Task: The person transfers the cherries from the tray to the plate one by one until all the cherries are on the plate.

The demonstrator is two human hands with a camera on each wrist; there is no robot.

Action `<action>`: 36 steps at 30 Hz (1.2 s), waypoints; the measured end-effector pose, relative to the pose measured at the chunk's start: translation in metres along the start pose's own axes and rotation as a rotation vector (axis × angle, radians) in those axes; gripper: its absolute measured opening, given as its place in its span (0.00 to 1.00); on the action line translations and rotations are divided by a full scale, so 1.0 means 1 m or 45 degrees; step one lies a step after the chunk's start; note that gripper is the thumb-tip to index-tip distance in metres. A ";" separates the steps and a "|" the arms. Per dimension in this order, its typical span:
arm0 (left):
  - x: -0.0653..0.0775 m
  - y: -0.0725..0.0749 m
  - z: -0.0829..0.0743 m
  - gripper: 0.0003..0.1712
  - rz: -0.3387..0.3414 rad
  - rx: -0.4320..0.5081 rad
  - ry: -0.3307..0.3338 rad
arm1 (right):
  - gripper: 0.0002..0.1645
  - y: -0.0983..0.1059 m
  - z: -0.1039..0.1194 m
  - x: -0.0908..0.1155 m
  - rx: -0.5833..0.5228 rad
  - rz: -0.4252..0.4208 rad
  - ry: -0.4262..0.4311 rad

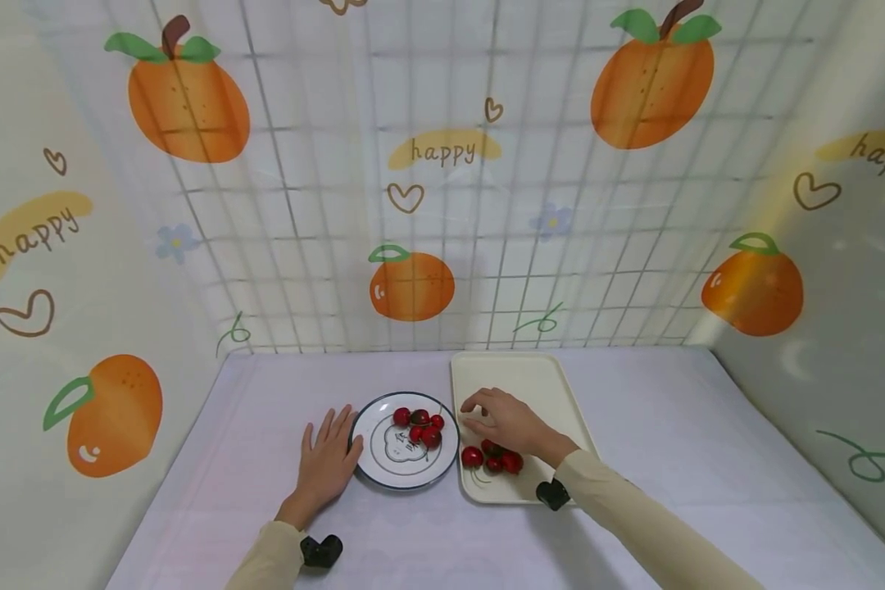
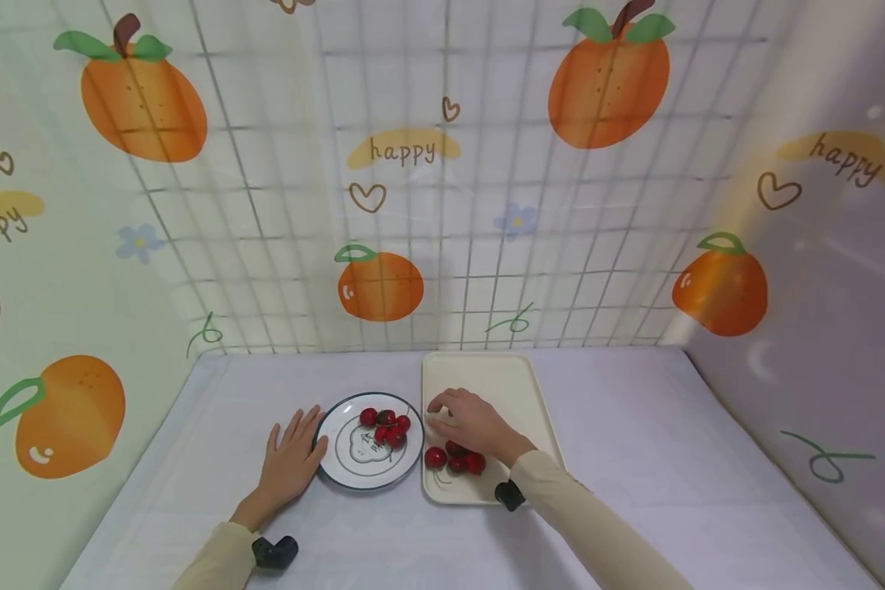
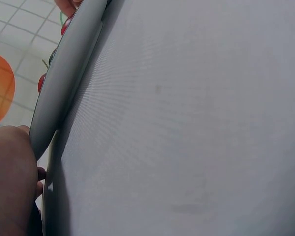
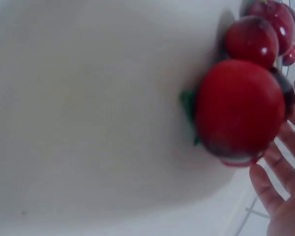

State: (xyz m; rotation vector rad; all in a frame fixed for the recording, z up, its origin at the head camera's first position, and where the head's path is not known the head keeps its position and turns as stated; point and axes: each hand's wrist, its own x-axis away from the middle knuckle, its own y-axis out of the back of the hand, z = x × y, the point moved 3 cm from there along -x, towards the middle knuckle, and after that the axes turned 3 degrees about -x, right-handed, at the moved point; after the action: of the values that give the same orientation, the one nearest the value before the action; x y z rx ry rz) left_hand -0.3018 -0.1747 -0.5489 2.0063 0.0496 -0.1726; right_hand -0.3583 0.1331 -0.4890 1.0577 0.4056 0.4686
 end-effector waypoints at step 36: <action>0.000 0.003 -0.002 0.33 -0.008 -0.006 0.003 | 0.18 -0.003 -0.010 0.011 -0.164 0.301 0.205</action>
State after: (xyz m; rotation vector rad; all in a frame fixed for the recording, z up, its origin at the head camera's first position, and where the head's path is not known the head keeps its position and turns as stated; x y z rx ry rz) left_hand -0.3013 -0.1738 -0.5452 2.0015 0.0578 -0.1739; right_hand -0.3543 0.1448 -0.4972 0.9495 0.3889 0.7845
